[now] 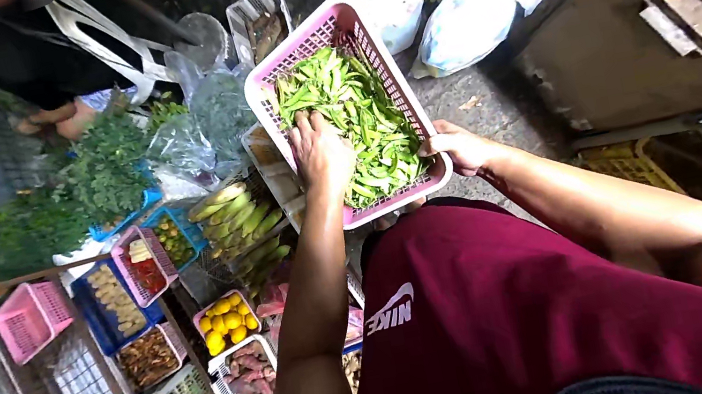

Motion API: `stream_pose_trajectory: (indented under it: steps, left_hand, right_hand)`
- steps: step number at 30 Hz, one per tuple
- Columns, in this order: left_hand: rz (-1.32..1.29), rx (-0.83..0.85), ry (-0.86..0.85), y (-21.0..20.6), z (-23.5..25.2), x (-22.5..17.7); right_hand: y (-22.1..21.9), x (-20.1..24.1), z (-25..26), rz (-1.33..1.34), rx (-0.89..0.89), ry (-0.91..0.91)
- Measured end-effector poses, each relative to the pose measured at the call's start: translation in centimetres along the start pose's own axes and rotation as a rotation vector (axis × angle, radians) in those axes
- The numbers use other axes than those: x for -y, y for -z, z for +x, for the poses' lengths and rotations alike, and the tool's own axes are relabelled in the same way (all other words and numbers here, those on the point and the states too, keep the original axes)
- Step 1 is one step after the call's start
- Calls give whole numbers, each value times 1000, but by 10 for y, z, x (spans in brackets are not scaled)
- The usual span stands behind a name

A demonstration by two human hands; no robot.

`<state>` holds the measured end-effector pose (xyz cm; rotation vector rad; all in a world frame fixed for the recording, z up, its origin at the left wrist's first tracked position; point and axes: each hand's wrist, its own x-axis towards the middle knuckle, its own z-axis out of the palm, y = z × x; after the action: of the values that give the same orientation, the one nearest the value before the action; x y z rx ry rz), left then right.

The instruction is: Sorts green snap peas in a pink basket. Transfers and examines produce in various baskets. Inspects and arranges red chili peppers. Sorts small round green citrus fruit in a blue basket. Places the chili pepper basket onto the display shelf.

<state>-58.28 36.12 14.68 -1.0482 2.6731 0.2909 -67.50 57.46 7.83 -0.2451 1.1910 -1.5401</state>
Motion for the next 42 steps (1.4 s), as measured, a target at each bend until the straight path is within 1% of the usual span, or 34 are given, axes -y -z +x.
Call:
stream_pose_trajectory:
  steps: [4,6,8,10,15,17,19,21,24,27,31,33,35,37,42]
  left_hand:
    - [-90,12,-114,-1,-6,11]
    - [-90,-13,-131,2,-16,13]
    - [-73,-41,-95,3,-18,12]
    - [-68,-20,-53,3,-12,10]
    - [-191,-50,-49,7,-13,10]
    - [-135,-54,-24,9,-13,8]
    - [-71,0,2,5,-12,4]
    - [-112,-1,-10,4,-13,3]
    - [-165,-58,-4,4,-17,4]
    - [-92,10,43,0,-12,0]
    - [-207,-16,20,-2,-10,5]
    - [-181,-19,30,-3,-11,4]
    - [-119,17,84,-4,-9,-1]
    - [-114,16,107,-8,-8,-1]
    - [-195,19,22,-16,-19,10]
  right_hand:
    - [0,3,-2,2,-26,-3]
    - [1,5,0,7,-7,-4]
    - [-2,6,1,-3,10,8]
    - [-3,5,3,-19,6,7]
    - [2,3,-1,34,20,-11]
    - [3,-1,0,43,31,5]
    - [2,-6,2,37,23,13]
    - [3,-6,3,41,25,10]
    - [3,2,-1,36,45,3]
    - [3,-6,0,24,33,7]
    - [8,-6,-2,13,17,-24]
    - [8,-3,-4,-5,22,-11]
    - [2,0,-4,-38,15,-6]
    - [-1,-2,-5,-49,-1,-9]
    - [-2,-15,-10,-20,-16,5]
